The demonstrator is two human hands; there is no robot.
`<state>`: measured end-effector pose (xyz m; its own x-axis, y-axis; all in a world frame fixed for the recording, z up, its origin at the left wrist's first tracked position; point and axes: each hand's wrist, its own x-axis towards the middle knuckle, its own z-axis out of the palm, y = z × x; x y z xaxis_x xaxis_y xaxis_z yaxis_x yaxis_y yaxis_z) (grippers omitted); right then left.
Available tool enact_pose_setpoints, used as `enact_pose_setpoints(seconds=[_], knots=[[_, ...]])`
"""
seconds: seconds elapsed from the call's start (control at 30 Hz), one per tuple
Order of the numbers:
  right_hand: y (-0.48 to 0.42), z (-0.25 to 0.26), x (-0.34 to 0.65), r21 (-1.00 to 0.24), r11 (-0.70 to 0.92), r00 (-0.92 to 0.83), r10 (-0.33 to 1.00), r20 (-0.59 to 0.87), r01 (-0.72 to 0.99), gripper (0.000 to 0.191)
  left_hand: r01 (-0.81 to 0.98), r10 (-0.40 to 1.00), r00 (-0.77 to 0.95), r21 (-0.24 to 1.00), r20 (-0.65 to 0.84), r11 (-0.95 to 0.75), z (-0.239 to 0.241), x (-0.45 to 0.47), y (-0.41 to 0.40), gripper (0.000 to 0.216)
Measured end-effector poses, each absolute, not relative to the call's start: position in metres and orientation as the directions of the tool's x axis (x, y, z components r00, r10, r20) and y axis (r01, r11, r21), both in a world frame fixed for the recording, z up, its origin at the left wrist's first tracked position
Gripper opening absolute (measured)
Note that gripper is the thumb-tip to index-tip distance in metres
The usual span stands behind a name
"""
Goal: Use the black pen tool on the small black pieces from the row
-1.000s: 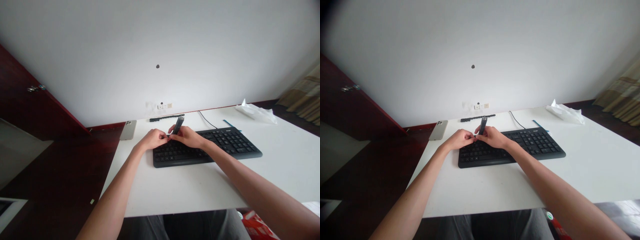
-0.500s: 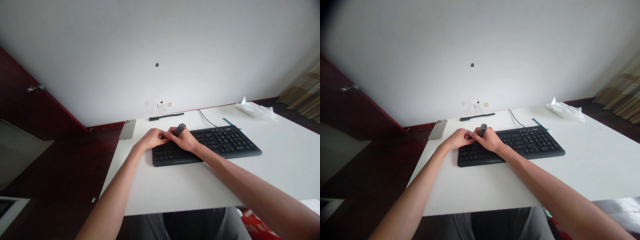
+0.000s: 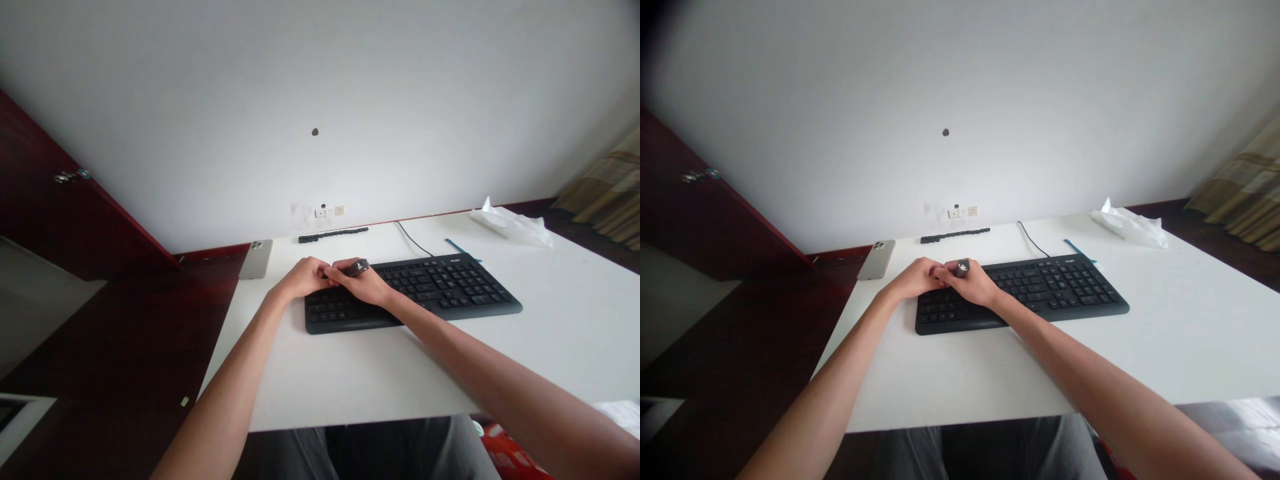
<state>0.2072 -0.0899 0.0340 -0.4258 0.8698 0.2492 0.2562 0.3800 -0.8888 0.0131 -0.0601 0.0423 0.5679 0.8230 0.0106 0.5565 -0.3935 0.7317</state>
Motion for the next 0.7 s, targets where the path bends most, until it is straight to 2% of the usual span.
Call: enact_pose_setpoints(seconds=[0.13, 0.53, 0.6, 0.7], knots=[[-0.095, 0.034, 0.202, -0.894, 0.375, -0.417, 0.873, 0.252, 0.246, 0.041, 0.526, 0.805, 0.593, 0.758, -0.003, -0.385, 0.041, 0.012, -0.059, 0.017], [-0.097, 0.028, 0.194, -0.941, 0.324, -0.328, 0.903, 0.278, 0.094, 0.037, 0.593, 0.824, 0.562, 0.661, 0.069, -0.459, 0.044, 0.016, -0.064, 0.011], [-0.097, 0.028, 0.193, -0.943, 0.323, -0.315, 0.906, 0.282, 0.084, 0.038, 0.543, 0.813, 0.572, 0.693, 0.11, -0.475, 0.042, 0.017, -0.063, 0.012], [-0.098, 0.028, 0.193, -0.937, 0.336, -0.313, 0.903, 0.294, 0.09, 0.041, 0.372, 0.817, 0.525, 0.799, 0.238, -0.472, 0.039, 0.023, -0.062, 0.019]])
